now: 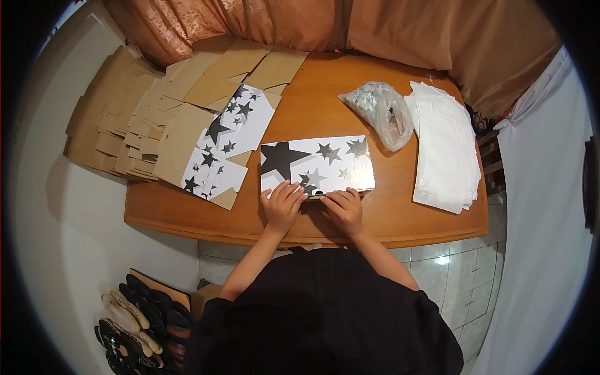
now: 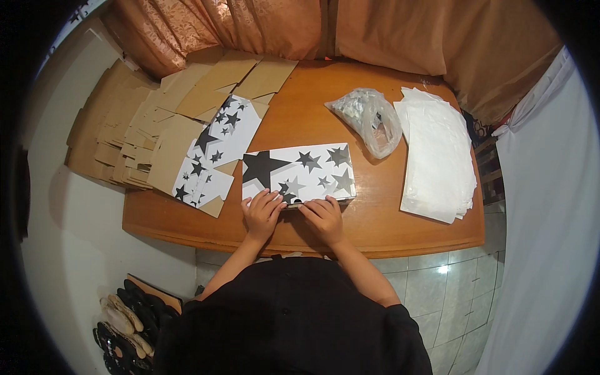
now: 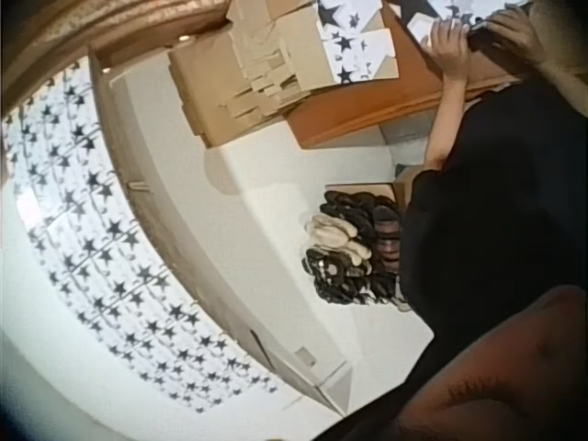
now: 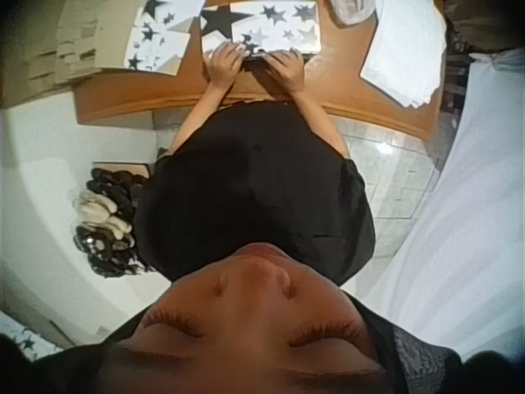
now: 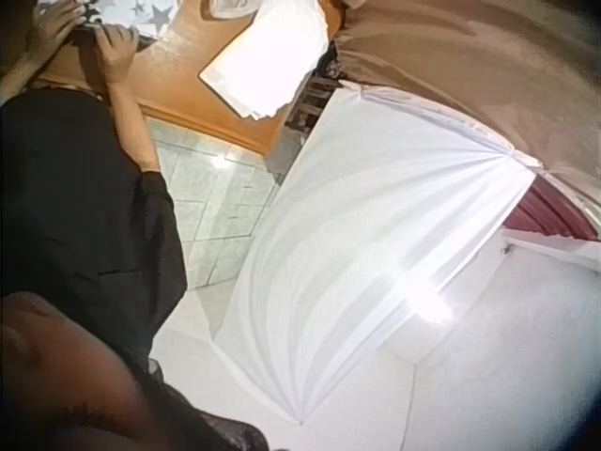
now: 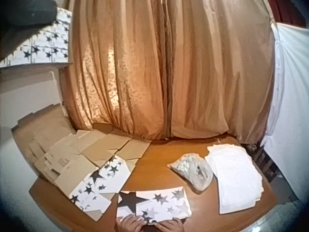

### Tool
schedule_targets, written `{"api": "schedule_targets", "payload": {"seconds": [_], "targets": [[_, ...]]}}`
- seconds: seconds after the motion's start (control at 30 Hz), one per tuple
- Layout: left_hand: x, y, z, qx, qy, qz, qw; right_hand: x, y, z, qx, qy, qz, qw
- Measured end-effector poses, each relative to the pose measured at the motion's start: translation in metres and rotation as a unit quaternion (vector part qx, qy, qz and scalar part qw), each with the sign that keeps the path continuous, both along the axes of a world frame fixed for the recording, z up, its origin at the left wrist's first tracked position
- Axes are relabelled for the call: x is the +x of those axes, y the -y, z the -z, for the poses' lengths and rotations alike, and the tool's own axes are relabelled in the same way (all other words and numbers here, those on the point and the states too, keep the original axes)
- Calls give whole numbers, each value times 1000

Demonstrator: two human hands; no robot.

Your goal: Folding flat cardboard templates into shoe boxes and stacking them on a storage shelf.

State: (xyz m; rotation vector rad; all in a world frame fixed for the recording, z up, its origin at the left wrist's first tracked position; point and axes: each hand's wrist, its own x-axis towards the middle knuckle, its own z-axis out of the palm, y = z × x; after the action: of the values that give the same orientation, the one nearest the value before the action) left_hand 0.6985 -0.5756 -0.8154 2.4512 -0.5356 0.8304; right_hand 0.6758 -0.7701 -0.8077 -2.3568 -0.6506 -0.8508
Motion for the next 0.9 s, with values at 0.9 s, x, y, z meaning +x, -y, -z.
{"api": "schedule_targets", "payload": {"seconds": [0.9], "targets": [[10, 1, -3, -24, -11, -3, 1000, 37, -1, -29, -47, -111, 6, 993]]}}
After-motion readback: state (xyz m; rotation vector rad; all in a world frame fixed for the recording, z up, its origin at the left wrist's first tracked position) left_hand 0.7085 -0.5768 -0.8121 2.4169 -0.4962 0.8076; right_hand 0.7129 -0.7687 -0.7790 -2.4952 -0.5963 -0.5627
